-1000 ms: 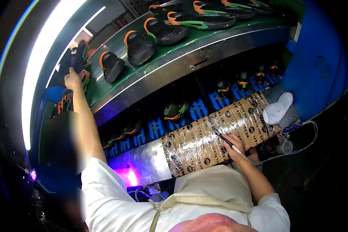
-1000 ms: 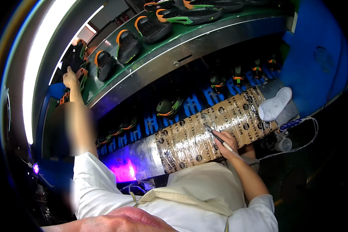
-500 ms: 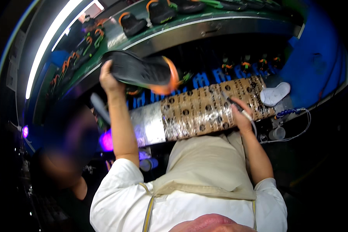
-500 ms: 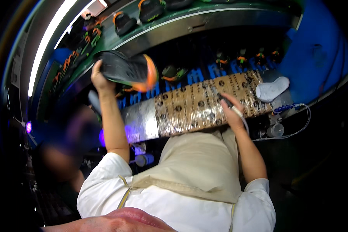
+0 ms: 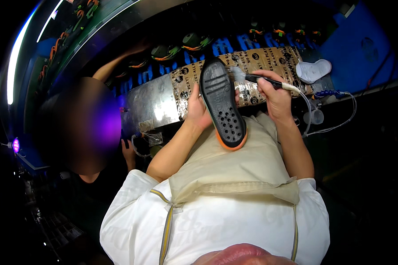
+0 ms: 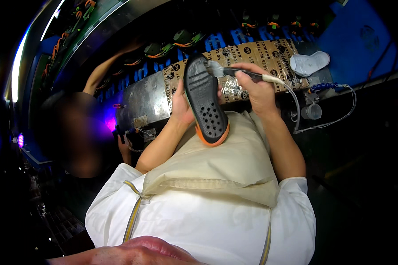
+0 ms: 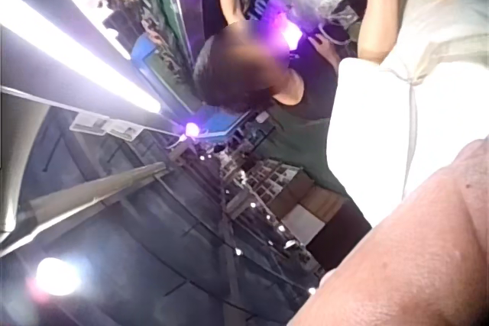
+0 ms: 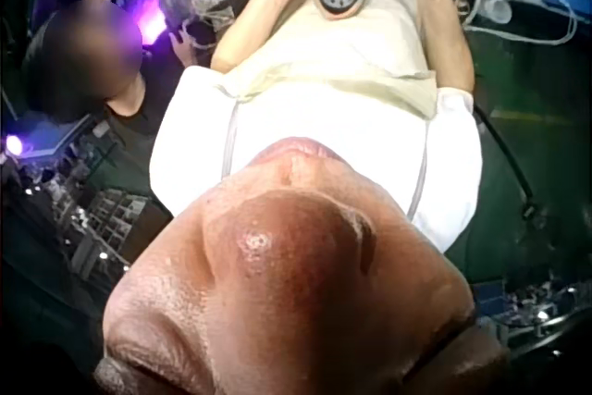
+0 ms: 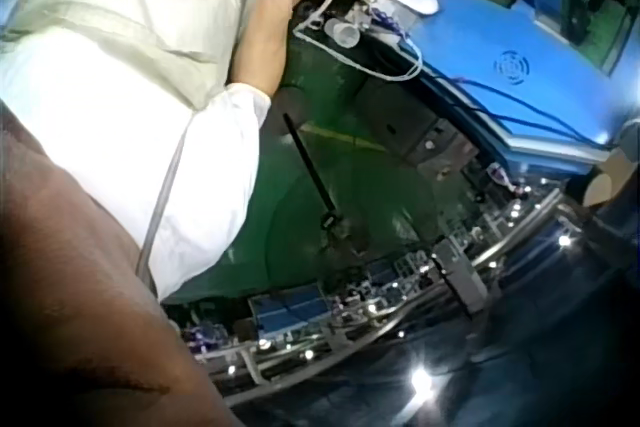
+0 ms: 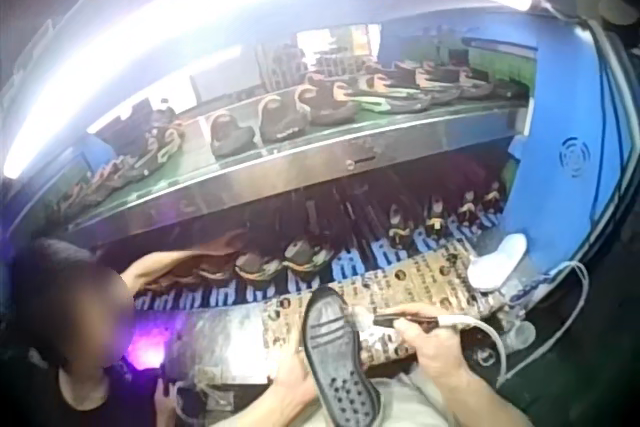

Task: The person applies glue to the edges of shoe soles using a handheld dispensing tool and places them onto a conveyor belt.

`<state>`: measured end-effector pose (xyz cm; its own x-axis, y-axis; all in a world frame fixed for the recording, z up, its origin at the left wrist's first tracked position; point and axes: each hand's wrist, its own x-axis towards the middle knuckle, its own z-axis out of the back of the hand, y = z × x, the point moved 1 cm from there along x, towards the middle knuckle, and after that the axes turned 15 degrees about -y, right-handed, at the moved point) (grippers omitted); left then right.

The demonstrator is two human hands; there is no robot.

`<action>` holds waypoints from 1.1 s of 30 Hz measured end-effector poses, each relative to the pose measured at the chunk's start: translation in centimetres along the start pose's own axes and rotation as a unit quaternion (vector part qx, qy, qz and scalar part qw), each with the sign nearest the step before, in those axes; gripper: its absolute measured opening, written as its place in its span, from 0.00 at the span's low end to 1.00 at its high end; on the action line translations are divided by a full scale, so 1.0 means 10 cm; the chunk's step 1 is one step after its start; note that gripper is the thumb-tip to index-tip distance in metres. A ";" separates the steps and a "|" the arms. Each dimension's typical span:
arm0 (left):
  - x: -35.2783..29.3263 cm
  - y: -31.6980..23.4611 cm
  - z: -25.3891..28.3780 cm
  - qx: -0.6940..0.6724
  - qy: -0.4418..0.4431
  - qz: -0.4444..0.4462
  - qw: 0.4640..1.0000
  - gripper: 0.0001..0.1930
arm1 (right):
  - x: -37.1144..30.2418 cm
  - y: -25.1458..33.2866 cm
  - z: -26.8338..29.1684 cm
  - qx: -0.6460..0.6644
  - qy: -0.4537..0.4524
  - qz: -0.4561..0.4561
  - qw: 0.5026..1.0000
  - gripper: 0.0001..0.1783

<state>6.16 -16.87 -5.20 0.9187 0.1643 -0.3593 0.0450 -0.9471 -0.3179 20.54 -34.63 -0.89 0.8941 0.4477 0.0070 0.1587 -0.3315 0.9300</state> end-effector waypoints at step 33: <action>0.43 -0.38 -0.28 0.026 0.018 -0.166 0.986 0.37 | 0.14 0.23 -0.51 -0.143 0.123 0.192 0.963 0.17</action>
<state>11.02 -13.35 -3.09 0.8700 0.4519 -0.1973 0.3261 -0.8274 -0.4572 20.04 -30.52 3.13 0.7321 0.5331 0.4241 -0.3168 -0.2847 0.9048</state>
